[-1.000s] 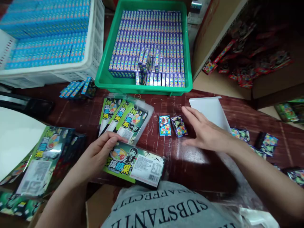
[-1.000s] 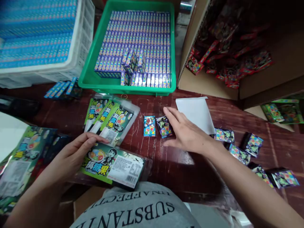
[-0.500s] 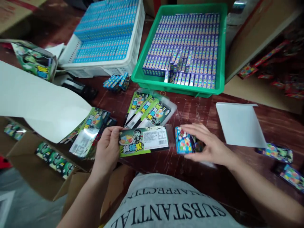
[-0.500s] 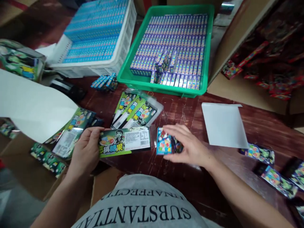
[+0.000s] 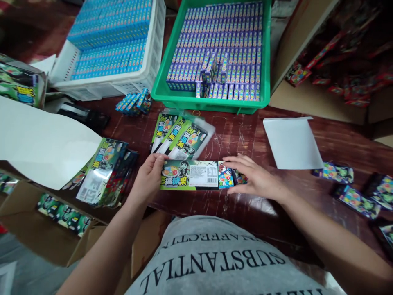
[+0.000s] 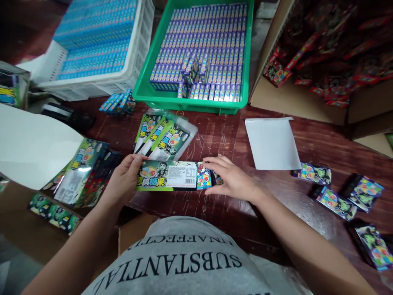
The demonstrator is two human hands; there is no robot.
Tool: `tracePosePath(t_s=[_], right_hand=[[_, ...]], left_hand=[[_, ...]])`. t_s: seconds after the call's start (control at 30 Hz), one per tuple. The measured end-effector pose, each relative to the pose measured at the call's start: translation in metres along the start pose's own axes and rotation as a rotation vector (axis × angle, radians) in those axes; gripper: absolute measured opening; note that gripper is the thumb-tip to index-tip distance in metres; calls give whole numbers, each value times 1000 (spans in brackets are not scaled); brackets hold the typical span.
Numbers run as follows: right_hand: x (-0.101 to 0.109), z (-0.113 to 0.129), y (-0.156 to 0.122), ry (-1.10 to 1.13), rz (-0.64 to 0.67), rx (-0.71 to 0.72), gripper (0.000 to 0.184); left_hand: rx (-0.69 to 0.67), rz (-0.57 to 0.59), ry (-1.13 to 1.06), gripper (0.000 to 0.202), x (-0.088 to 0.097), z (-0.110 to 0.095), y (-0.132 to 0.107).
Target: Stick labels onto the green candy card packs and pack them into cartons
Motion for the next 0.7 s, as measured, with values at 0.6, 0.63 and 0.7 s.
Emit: tracePosePath(t_s=[0.6, 0.63, 0.7], right_hand=[[-4, 12, -23, -23, -156, -36, 87], [-2, 10, -26, -41, -139, -49, 95], [2, 4, -34, -134, -92, -74, 109]], left_hand=[[-23, 39, -76, 44, -29, -16, 2], [-35, 50, -46, 44, -28, -14, 3], [-68, 58, 16, 43, -26, -9, 4]])
Point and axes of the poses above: each hand's wrist, its own y-axis towards the middle knuckle, its own x-axis out of the back of the hand, z = x × y, the point moved 6 cm from there along y, towards the middle knuckle, and after that the axes turned 13 degrees about -x, right-handed, at the moved point
